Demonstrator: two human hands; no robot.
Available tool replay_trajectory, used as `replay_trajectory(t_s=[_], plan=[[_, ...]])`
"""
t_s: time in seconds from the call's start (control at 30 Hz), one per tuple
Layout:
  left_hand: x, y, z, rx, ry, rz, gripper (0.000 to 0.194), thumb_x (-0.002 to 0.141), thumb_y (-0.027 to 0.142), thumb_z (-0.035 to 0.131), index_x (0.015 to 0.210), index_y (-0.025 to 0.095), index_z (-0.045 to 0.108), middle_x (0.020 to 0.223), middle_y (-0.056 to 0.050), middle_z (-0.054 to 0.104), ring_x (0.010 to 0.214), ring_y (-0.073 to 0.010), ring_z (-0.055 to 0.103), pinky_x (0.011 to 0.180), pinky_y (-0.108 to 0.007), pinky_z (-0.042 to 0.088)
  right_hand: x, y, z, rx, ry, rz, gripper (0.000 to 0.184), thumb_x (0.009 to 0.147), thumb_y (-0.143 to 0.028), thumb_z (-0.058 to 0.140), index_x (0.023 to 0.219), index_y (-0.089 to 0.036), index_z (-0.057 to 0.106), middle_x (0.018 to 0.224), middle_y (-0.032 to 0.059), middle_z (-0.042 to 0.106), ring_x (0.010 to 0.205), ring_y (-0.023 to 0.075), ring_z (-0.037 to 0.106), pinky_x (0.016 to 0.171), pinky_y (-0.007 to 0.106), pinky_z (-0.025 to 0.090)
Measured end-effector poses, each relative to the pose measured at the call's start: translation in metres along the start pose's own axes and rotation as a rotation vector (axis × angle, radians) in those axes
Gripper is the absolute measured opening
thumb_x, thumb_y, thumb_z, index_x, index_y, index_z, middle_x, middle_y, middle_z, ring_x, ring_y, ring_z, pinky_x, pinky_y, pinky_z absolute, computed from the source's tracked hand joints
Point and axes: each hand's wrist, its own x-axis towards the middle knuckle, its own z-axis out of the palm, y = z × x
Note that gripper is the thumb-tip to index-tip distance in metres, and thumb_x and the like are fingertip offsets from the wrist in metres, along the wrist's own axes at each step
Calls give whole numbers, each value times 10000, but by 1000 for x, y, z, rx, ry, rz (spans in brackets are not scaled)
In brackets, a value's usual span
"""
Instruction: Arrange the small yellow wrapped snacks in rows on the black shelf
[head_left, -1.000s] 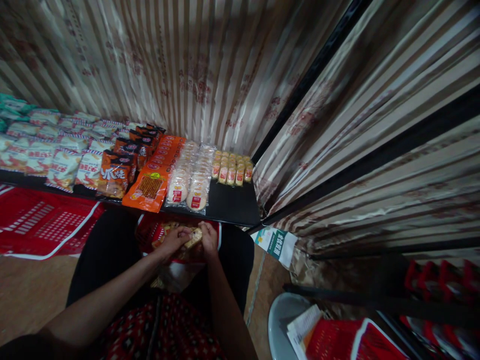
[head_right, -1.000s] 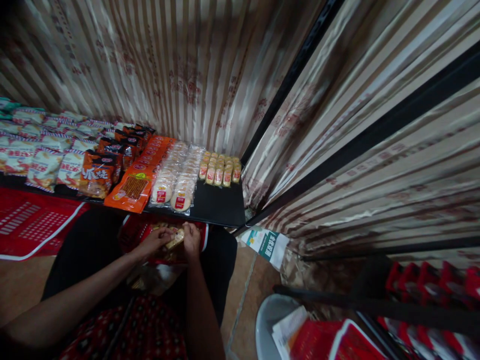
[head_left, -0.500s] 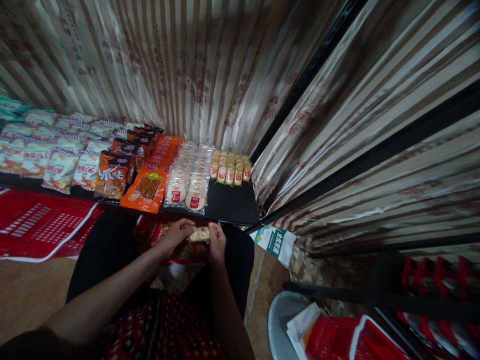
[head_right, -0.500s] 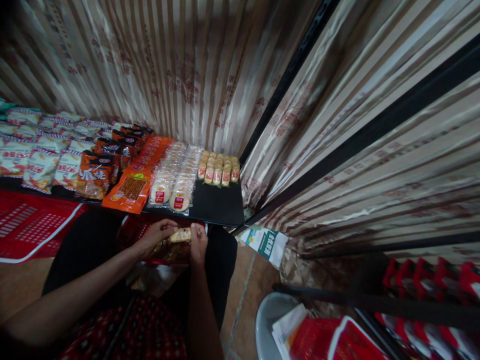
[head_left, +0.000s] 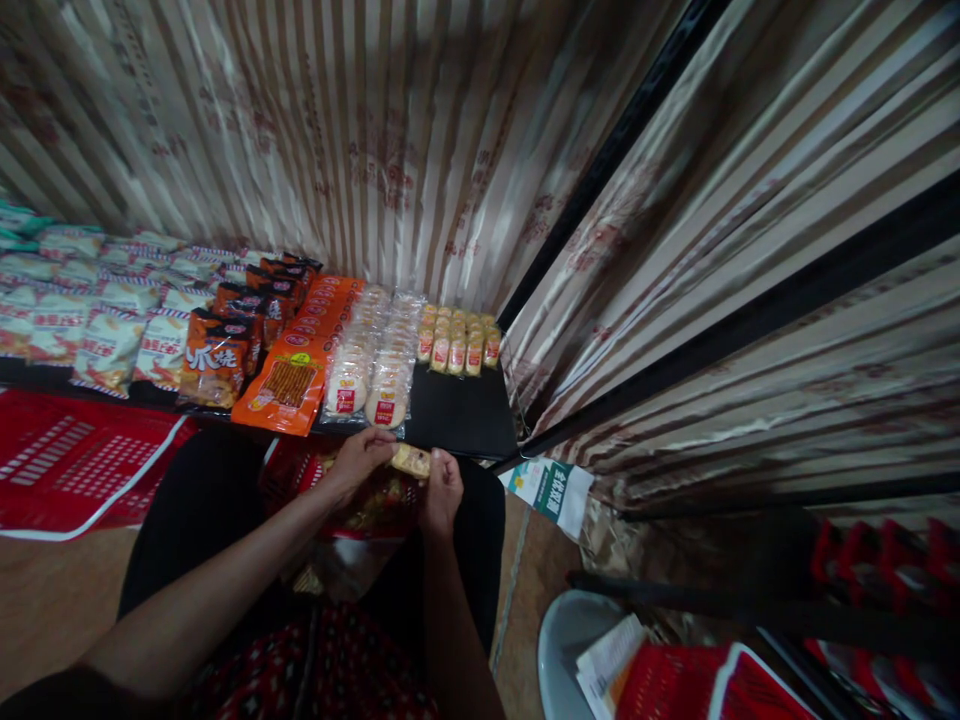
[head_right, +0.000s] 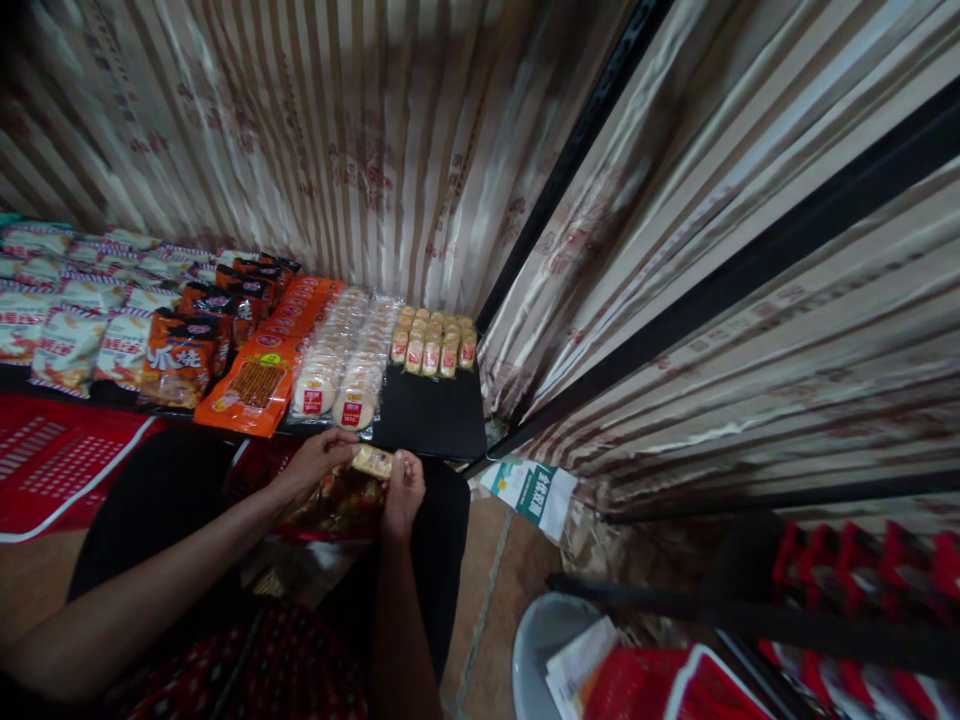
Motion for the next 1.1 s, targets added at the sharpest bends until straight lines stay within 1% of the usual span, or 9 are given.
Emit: replay_trajectory(t_s=[0.13, 0.2, 0.33, 0.5, 0.7, 0.77, 0.87, 0.97, 1.1], plan=[[10, 8, 6, 84, 33, 46, 355, 555, 431, 690, 756, 151, 605, 664, 2, 614, 655, -140, 559, 614, -236, 414, 1, -4, -1, -6, -26, 1, 386, 733, -505, 571, 943, -182, 560, 780, 18, 651, 631, 132, 596, 536, 217, 440], [15, 10, 9, 99, 30, 65, 333, 577, 425, 679, 756, 153, 611, 660, -1, 621, 662, -149, 567, 609, -239, 417, 0, -7, -2, -3, -38, -10, 381, 727, -483, 587, 957, -180, 566, 799, 20, 650, 652, 131, 598, 578, 228, 460], [24, 14, 16, 116, 22, 116, 264, 613, 365, 652, 768, 155, 611, 664, 4, 623, 668, -145, 572, 623, -237, 427, -3, -16, -3, -11, -53, -62, 357, 720, -442, 613, 950, -171, 575, 834, 27, 648, 728, 135, 603, 675, 247, 479], [29, 20, 25, 154, 16, 204, 169, 649, 299, 595, 741, 156, 598, 724, -6, 624, 707, -143, 570, 686, -245, 436, -4, -26, 1, -19, -64, -87, 325, 717, -422, 623, 916, -170, 579, 838, 37, 656, 743, 141, 608, 685, 250, 485], [41, 21, 38, 305, 78, 331, 137, 714, 267, 536, 726, 151, 609, 729, -19, 609, 712, -136, 545, 690, -246, 424, 4, -27, 2, 3, -24, -121, 405, 707, -400, 642, 1026, -167, 553, 952, 71, 647, 839, 161, 621, 769, 281, 495], [46, 20, 44, 375, 101, 375, 136, 731, 250, 521, 722, 152, 615, 724, -16, 607, 703, -130, 540, 688, -246, 427, 7, -29, 0, -61, -15, -184, 391, 724, -397, 627, 1029, -161, 561, 957, 71, 639, 845, 159, 617, 779, 284, 491], [51, 15, 53, 423, 110, 421, 142, 752, 232, 504, 736, 157, 624, 729, -11, 610, 701, -126, 543, 693, -255, 443, 9, -34, -4, -208, 31, -326, 331, 763, -391, 588, 1000, -160, 582, 951, 63, 617, 835, 152, 603, 765, 278, 486], [54, 8, 60, 380, 130, 431, 139, 755, 214, 514, 789, 163, 639, 776, -23, 625, 757, -137, 572, 730, -275, 468, 10, -39, -6, -371, 81, -470, 272, 787, -368, 571, 969, -168, 599, 935, 59, 589, 826, 150, 584, 754, 276, 479], [54, 4, 66, 294, 147, 399, 161, 749, 219, 542, 851, 176, 659, 837, -41, 652, 802, -154, 602, 780, -303, 484, 9, -42, -6, -518, 111, -615, 233, 811, -324, 550, 976, -165, 590, 950, 77, 580, 881, 169, 568, 797, 303, 463]])
